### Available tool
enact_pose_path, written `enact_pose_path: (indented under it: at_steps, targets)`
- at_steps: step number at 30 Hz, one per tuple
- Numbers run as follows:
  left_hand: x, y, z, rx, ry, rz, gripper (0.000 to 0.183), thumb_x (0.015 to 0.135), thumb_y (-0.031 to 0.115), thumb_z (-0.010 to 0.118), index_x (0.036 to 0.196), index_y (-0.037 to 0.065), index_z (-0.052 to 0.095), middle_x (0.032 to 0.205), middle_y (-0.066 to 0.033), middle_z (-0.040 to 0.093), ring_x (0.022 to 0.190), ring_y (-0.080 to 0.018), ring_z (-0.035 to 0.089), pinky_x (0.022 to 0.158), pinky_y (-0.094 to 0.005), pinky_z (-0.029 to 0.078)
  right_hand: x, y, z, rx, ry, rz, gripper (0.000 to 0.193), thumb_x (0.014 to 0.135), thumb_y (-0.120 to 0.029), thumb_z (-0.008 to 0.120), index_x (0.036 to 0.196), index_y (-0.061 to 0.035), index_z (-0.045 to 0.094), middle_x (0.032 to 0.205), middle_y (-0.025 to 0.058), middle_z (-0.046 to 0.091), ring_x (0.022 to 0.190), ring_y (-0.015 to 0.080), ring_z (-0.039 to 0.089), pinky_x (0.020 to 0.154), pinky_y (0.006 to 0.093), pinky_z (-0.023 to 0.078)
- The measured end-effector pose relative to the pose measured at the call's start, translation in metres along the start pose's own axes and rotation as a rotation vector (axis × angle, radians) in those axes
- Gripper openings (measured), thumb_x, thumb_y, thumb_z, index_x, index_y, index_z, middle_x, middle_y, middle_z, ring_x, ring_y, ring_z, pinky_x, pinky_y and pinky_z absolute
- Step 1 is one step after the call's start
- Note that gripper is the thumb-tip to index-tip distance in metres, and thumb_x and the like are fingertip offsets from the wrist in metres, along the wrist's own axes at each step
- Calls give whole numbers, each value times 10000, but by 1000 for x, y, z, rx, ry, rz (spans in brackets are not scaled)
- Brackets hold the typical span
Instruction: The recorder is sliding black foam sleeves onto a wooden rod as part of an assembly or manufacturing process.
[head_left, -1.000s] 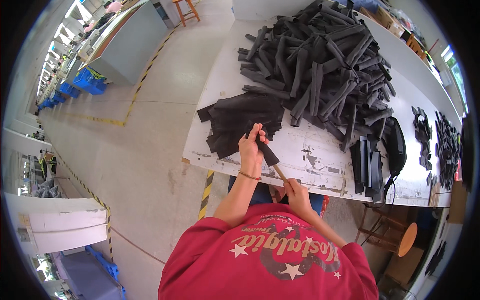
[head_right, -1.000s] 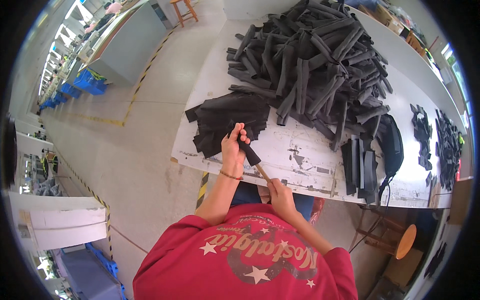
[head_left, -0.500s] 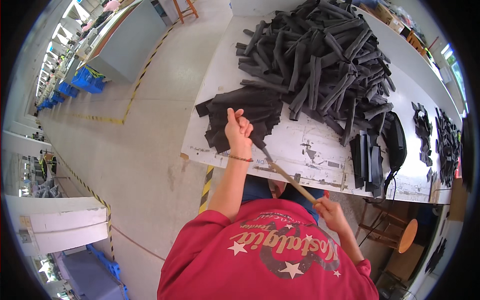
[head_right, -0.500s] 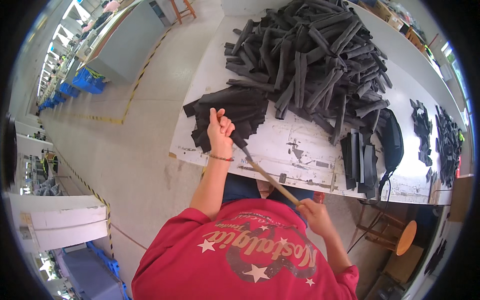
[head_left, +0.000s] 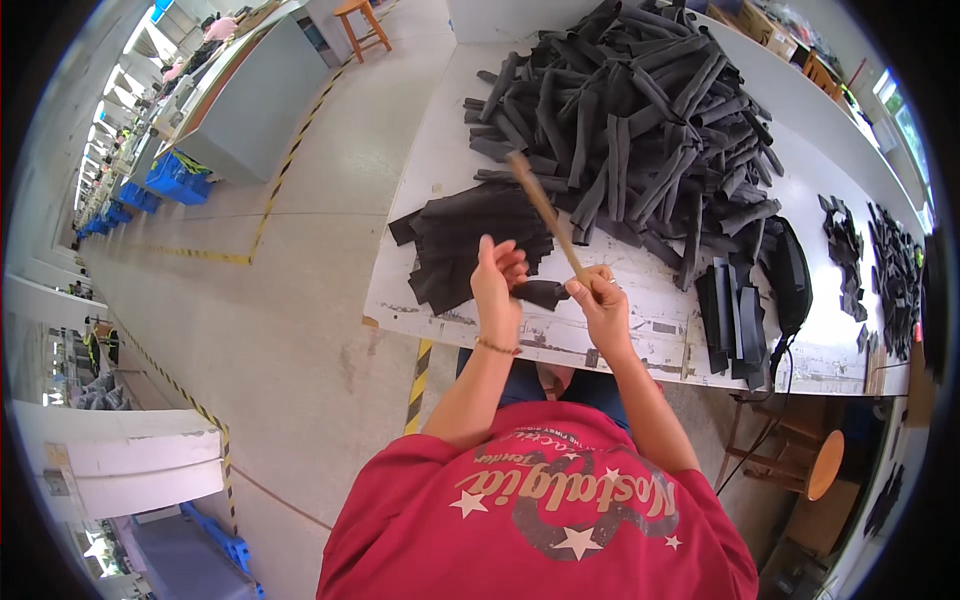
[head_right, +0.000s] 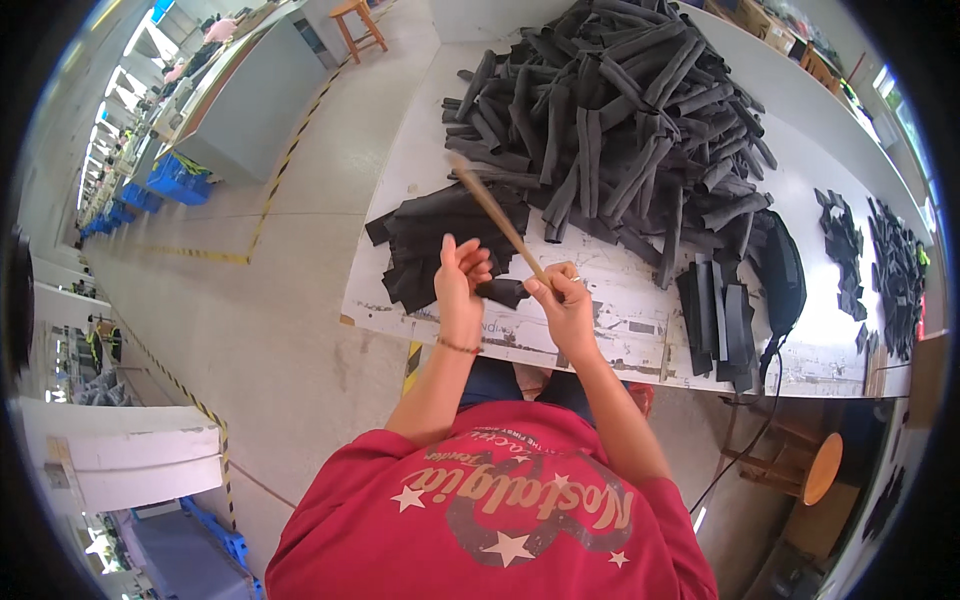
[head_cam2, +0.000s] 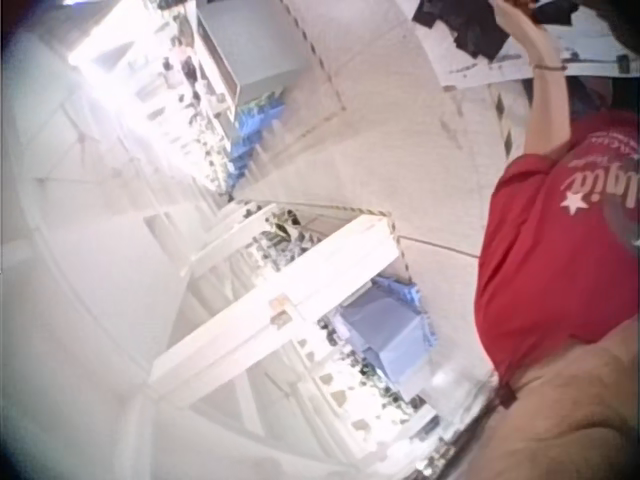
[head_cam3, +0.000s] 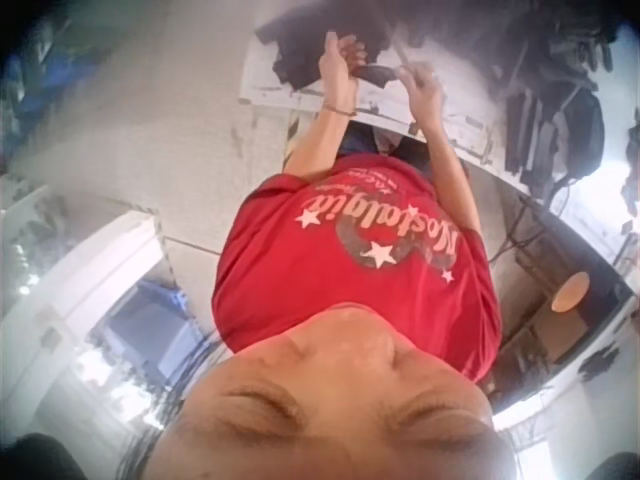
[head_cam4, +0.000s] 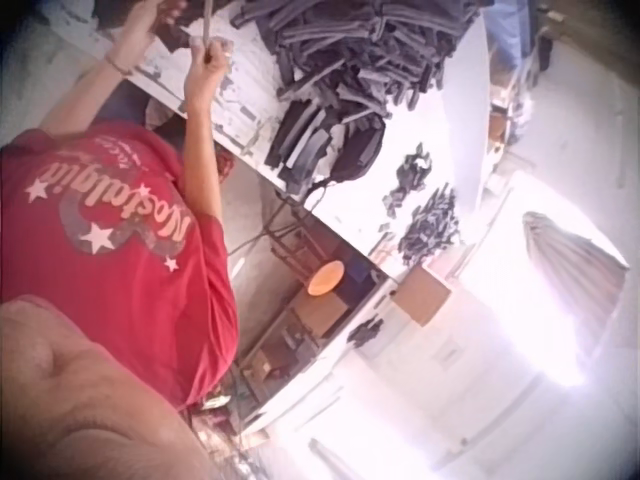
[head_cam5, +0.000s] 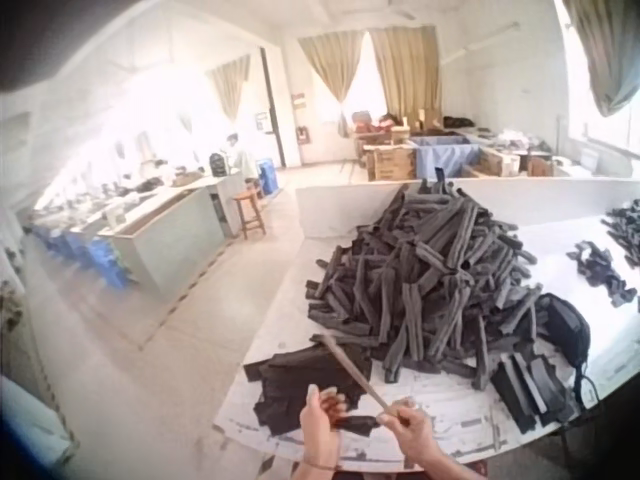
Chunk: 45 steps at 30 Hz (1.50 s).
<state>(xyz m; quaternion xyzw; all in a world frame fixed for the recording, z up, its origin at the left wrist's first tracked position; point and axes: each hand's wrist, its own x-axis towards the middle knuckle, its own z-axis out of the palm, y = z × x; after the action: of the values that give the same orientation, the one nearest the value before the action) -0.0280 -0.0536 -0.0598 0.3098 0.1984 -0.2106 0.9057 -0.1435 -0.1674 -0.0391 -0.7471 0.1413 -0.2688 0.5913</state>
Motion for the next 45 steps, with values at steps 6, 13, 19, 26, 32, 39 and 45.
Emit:
enact_pose_path:
  at_steps: [6,13,19,26,32,39,45]
  targets:
    - [-38,-1,29,834,-914,-76,300,925,243,553,1097,-2,561,887,-61,589,792,-110,584,697,-219,479,19,-17,-11,-116,-66,-115,55,827,-35,633,814,17,622,852,58,487,731,133,464,611,247,379]
    - [-78,-41,13,872,-721,-55,292,994,267,374,824,41,449,612,-15,473,454,-97,460,432,-238,427,60,-40,-15,-114,305,-156,120,878,-61,595,811,38,594,910,47,480,744,119,455,644,232,376]
    - [-104,-51,-46,1134,-988,-433,324,1001,249,319,831,46,505,712,-35,556,547,-112,535,527,-230,442,103,-40,-38,53,471,-41,237,935,-217,570,807,-18,578,741,-55,399,656,35,340,570,193,264]
    - [-77,3,56,895,-578,686,133,877,96,613,957,0,567,839,-21,580,753,-72,553,651,-199,439,74,-43,-25,12,38,53,239,936,-263,568,829,-50,593,701,-85,419,665,22,338,575,191,277]
    - [-44,3,51,624,-587,259,141,856,72,645,958,3,578,859,-9,599,756,-49,543,662,-193,446,42,-49,-9,318,23,225,178,883,-217,641,842,-50,592,722,-59,452,627,17,386,529,195,294]
    - [-35,-10,46,154,-439,-21,68,898,127,595,913,62,601,823,16,596,769,-61,546,715,-214,437,31,-21,-3,391,-34,368,127,871,-179,657,838,-61,622,617,-93,467,525,3,351,471,191,260]
    - [-17,9,46,585,-460,267,186,933,204,534,823,62,581,763,15,560,725,-84,531,710,-238,441,25,-15,1,397,-81,403,120,886,-182,639,870,-62,637,640,-95,487,549,-2,364,477,188,264]
